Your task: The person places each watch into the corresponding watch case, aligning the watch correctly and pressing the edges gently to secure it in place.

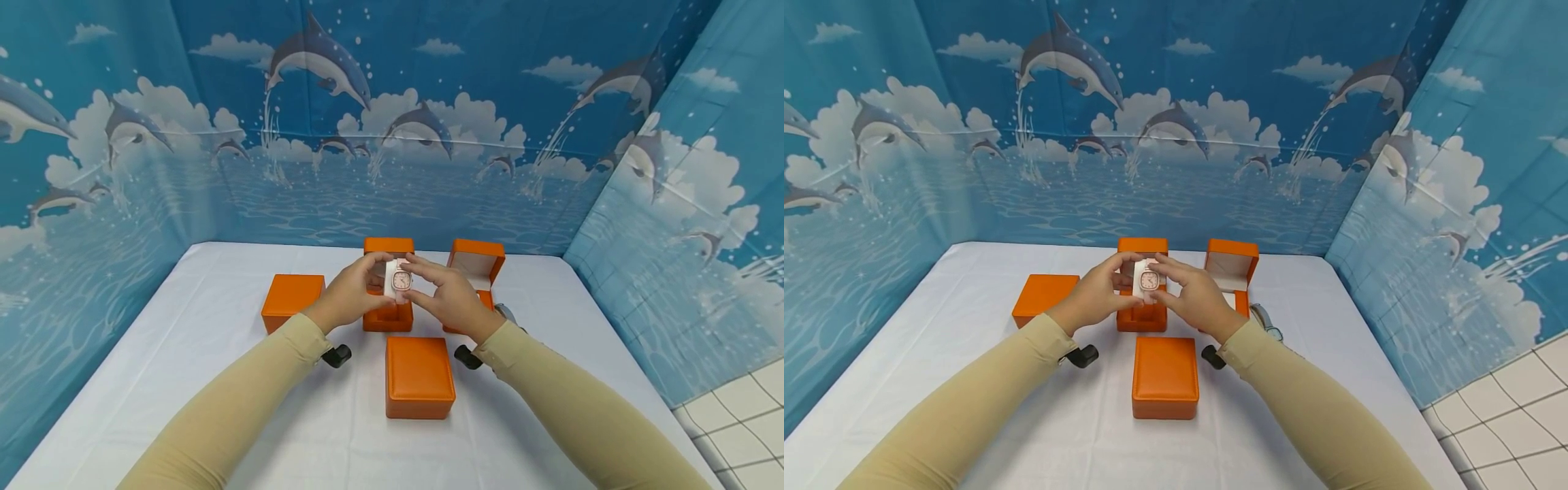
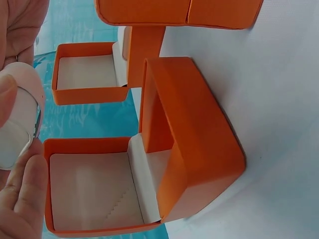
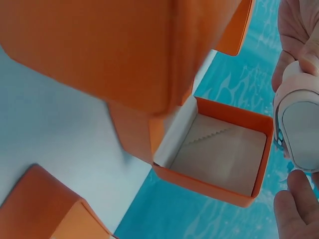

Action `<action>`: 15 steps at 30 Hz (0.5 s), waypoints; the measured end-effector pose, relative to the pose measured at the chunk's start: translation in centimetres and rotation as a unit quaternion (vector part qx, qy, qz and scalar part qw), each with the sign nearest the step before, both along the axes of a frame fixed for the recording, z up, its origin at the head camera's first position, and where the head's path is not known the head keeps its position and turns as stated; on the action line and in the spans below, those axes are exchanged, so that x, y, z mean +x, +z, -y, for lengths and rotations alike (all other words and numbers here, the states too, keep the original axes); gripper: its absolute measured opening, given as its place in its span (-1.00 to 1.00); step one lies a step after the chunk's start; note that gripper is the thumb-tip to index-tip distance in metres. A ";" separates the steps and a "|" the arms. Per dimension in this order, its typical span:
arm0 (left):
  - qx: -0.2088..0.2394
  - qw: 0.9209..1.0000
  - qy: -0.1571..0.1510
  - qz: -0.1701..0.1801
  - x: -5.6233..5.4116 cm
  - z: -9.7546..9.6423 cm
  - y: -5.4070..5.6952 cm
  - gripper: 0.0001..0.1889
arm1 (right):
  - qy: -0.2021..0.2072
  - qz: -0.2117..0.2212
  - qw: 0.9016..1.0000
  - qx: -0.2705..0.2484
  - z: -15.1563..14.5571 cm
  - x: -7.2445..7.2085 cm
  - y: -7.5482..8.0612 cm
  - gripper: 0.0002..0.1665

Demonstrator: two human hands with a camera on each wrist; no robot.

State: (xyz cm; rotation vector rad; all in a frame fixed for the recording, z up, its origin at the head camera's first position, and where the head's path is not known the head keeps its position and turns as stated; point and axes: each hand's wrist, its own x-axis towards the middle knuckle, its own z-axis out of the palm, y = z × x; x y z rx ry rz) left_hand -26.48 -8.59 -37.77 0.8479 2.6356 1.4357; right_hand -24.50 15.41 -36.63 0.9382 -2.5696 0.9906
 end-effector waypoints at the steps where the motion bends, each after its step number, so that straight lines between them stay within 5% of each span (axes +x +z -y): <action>1: 0.000 1.000 0.002 -0.001 0.0 0.0 -0.1 -0.18 | -0.002 0.004 1.000 -0.002 0.0 0.0 0.0 -0.30; 15: 0.003 1.000 -0.002 0.004 0.1 0.0 -0.2 -0.20 | -0.010 0.017 1.000 0.000 0.3 -0.1 -0.2 -0.26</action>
